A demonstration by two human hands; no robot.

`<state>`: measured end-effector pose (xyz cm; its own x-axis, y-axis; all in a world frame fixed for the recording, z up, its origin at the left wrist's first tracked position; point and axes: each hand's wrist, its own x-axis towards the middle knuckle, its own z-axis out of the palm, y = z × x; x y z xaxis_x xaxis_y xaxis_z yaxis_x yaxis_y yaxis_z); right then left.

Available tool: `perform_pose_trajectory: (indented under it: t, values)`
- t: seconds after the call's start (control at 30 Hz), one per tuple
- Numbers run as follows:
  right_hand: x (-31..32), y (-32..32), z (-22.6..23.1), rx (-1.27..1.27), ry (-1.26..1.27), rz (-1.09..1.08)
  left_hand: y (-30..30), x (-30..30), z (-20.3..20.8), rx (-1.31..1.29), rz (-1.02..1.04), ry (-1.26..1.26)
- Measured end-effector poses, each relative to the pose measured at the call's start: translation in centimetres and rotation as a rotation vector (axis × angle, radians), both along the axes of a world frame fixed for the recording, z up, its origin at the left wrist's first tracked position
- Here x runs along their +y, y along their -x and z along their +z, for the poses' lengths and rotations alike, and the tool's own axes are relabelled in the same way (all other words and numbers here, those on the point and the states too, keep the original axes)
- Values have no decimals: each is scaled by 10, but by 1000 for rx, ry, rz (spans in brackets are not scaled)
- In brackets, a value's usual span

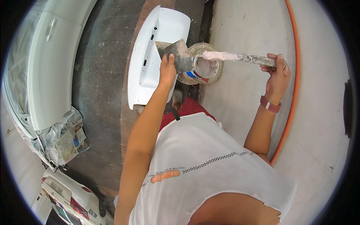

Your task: The person sands the surface of a white car bumper and a separate white car part using sandpaper. They move between the two parts, rubbing the sandpaper over the surfaces to smooth them.

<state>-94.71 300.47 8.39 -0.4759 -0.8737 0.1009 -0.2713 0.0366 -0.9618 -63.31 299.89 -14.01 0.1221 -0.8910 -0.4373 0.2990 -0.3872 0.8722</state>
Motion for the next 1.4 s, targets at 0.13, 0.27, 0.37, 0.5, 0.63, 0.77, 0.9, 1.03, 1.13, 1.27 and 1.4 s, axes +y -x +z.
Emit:
perform_pose_trajectory:
  t: [0.13, 0.27, 0.37, 0.5, 0.63, 0.77, 0.9, 1.03, 1.13, 1.27, 1.4]
  values:
    - [0, -21, 16, -84, 0, 40, 9, -4, 24, 129, -13, -3]
    - [-2, -35, 15, -22, -12, 151, 1, -2, 35, 219, -19, -33]
    - [-3, -39, 17, 46, -19, 196, -6, 0, 35, 116, 59, -42]
    - [-4, -39, 24, 97, -29, 254, -14, 4, 39, 111, -53, 34]
    - [-4, -40, 31, 136, -38, 285, -12, 9, 58, 19, -29, 56]
    - [-4, -43, 34, 151, -42, 312, -9, 12, 72, -86, -50, 128]
    - [-6, -45, 37, 162, -47, 337, -9, 8, 75, -156, -97, 162]
    - [-5, -46, 42, 185, -81, 335, -7, 9, 77, -120, -91, 189]
    - [-5, -40, 37, 227, -50, 377, -7, 14, 78, -16, -68, 88]
    - [-20, -19, -15, 307, -160, 316, -7, 19, 75, 176, 40, -48]
    - [-52, -1, -144, 321, -301, 319, -15, 26, 71, 396, 51, -105]
